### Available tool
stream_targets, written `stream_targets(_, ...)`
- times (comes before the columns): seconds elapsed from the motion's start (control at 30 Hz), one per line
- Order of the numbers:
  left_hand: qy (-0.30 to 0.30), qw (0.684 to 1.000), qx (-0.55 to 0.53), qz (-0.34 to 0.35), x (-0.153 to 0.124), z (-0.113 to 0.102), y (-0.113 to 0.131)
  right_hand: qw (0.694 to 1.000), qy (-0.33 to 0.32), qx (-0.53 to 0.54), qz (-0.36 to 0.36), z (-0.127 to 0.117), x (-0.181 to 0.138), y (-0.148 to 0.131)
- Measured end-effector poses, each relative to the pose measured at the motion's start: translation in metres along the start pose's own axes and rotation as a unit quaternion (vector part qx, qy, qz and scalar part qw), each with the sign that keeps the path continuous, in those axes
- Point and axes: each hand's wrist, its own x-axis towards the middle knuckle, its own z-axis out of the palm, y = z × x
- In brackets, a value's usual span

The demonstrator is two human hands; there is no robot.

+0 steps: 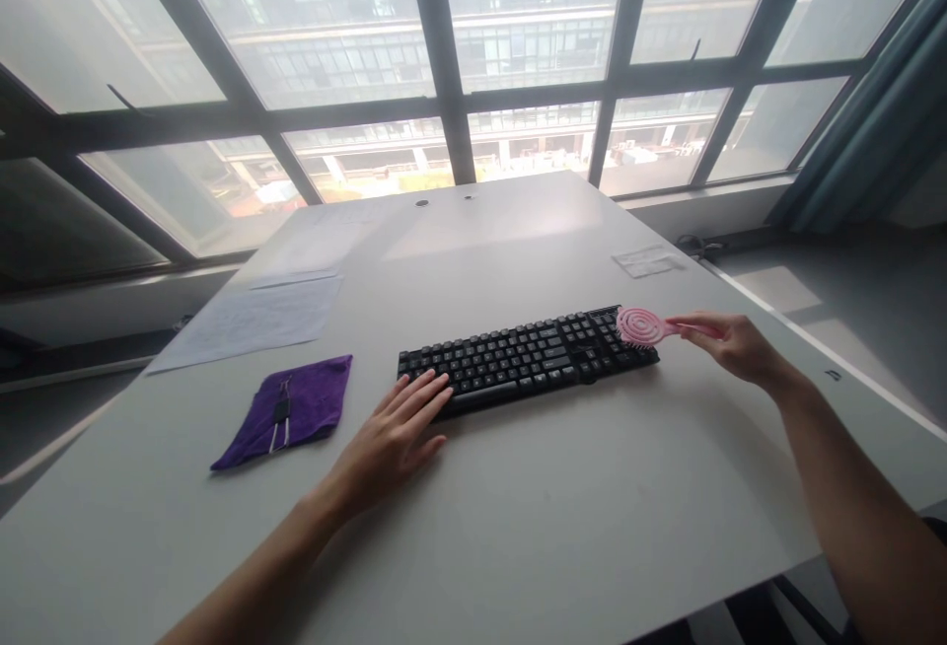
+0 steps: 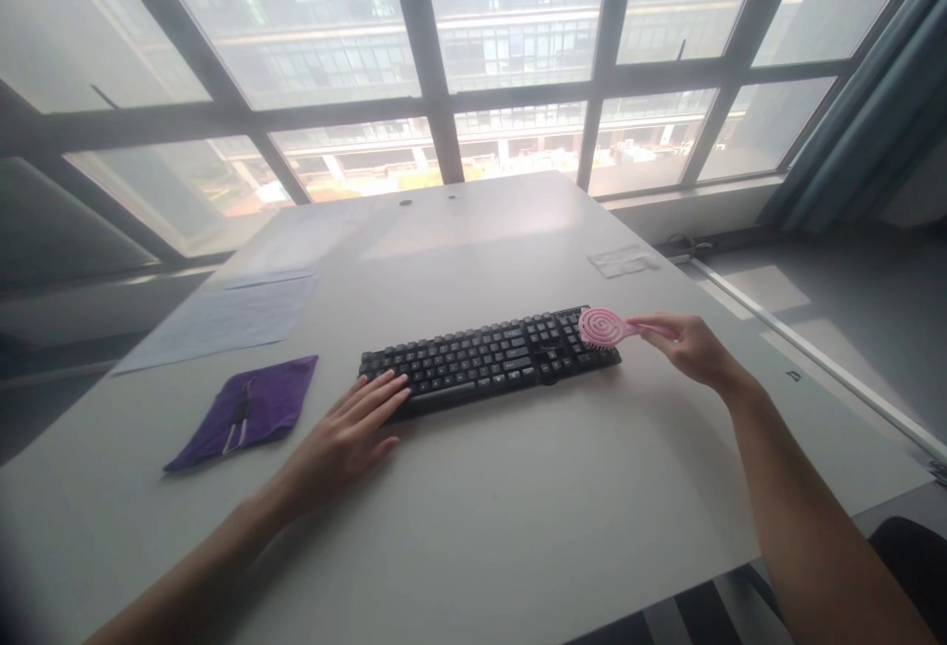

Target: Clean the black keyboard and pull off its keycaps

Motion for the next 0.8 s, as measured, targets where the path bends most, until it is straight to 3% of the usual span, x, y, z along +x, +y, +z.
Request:
stream_targets(0.17,0.030,1.000,0.005,-0.008,0.010,0.000,0.010,0.999,-0.028,0.007,-0.014,0.010,0.001,-0.008)
stream_targets(0.27,0.038,0.999,-0.006,0.002,0.025,-0.003,0.029,0.999,-0.034,0.023,-0.027,0.023,0.002,-0.018)
stream_targets(0.43,0.029,0.998,-0.036,0.048,0.073,0.002,0.074,0.995,-0.055,0.017,-0.075,0.063,0.001,-0.045)
stream_targets(0.57,0.055,0.994,-0.076,0.055,0.116,0.014,0.097,0.991,-0.061,-0.031,-0.118,0.085,-0.001,-0.063)
stream_targets(0.67,0.093,0.986,-0.128,0.045,0.144,0.021,0.105,0.989,-0.079,-0.025,-0.126,0.081,-0.002,-0.066)
stream_targets(0.8,0.114,0.980,-0.156,0.040,0.177,0.029,0.113,0.989,-0.107,0.006,-0.100,0.054,-0.001,-0.055)
